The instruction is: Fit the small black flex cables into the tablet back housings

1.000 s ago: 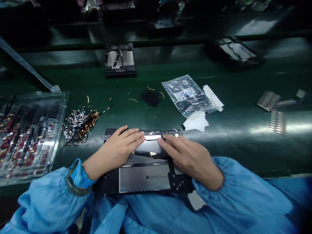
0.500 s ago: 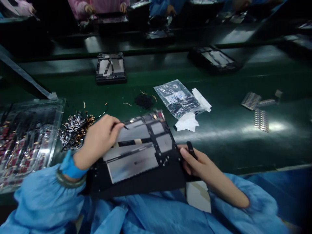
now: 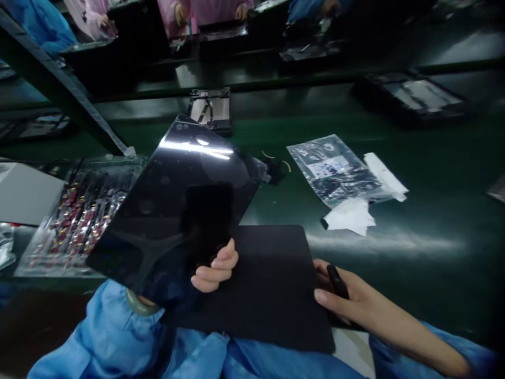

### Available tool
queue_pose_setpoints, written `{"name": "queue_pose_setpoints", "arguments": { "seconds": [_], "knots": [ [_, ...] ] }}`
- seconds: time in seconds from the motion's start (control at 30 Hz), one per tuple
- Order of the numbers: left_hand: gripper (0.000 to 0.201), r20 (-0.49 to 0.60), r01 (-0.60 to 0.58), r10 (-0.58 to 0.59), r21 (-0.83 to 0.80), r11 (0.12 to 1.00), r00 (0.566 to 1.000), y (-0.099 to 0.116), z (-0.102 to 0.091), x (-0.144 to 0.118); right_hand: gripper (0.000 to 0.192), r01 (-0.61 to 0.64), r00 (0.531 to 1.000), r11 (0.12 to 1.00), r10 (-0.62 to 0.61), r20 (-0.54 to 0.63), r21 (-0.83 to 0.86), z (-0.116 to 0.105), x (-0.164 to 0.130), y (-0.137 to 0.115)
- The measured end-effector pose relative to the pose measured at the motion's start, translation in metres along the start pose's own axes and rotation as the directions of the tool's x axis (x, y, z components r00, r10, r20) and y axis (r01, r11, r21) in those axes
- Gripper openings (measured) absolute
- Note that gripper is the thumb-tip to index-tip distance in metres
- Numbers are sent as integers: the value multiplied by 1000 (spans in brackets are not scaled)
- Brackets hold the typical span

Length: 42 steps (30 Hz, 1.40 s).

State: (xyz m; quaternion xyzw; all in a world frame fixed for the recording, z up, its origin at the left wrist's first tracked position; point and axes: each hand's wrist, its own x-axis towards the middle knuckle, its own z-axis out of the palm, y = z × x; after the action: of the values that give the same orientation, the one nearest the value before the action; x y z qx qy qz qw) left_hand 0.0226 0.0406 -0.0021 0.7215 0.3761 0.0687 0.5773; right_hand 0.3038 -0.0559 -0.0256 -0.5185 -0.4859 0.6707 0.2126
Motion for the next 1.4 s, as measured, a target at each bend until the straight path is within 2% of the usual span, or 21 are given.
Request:
{"name": "queue_pose_setpoints", "arguments": {
  "seconds": [0.07, 0.1, 0.17, 0.27, 0.37, 0.47, 0.63, 0.77, 0.97, 1.07, 1.17, 1.27, 1.4],
  "knots": [
    [38, 247, 161, -89, -288, 944, 965, 14, -1, -2, 54, 20, 1000, 998, -18, 22, -64, -2, 2, 0],
    [37, 298, 218, -109, -363, 906, 948, 19, -2, -3, 53, 34, 999, 995, -32, 22, -92, -3, 3, 0],
    [35, 310, 260, -125, -446, 856, 942, 23, -4, -3, 52, 47, 999, 990, -46, 13, -130, -3, 4, 2],
    [31, 363, 315, -108, -580, 751, 926, 17, -4, -4, 53, 30, 999, 988, -33, -19, -153, -3, 4, 3],
    [29, 387, 338, -74, -680, 651, 919, 13, -2, -5, 55, 5, 1000, 986, -10, -25, -165, -3, 4, 3],
    [29, 401, 348, -40, -736, 580, 915, 18, -4, -6, 56, 13, 1000, 985, -16, -17, -171, -3, 4, 4],
    [24, 397, 347, -22, -772, 532, 918, 31, -7, -8, 59, 12, 1000, 985, -12, -2, -171, -8, 4, 18],
    [27, 414, 357, -3, -782, 511, 910, 31, -6, -6, 71, -2, 1000, 987, 4, 11, -158, -12, -2, 33],
    [31, 434, 384, 14, -813, 438, 901, 24, -4, -3, 93, -132, 990, 982, 123, -69, -137, -7, -16, 32],
    [28, 424, 382, 1, -816, 435, 906, 25, -5, -5, 94, -128, 991, 984, 122, -55, -124, -7, -14, 30],
    [25, 415, 384, -43, -792, 475, 909, 30, -5, -6, 85, -59, 998, 988, 62, 15, -145, -11, -8, 33],
    [21, 387, 377, -104, -745, 550, 916, 37, -3, -7, 76, 8, 998, 991, 1, 65, -135, -14, -4, 34],
    [26, 291, 338, -195, -610, 717, 937, 35, -3, -3, 70, 13, 1000, 996, -11, 22, -93, -10, -5, 35]
  ]
}}
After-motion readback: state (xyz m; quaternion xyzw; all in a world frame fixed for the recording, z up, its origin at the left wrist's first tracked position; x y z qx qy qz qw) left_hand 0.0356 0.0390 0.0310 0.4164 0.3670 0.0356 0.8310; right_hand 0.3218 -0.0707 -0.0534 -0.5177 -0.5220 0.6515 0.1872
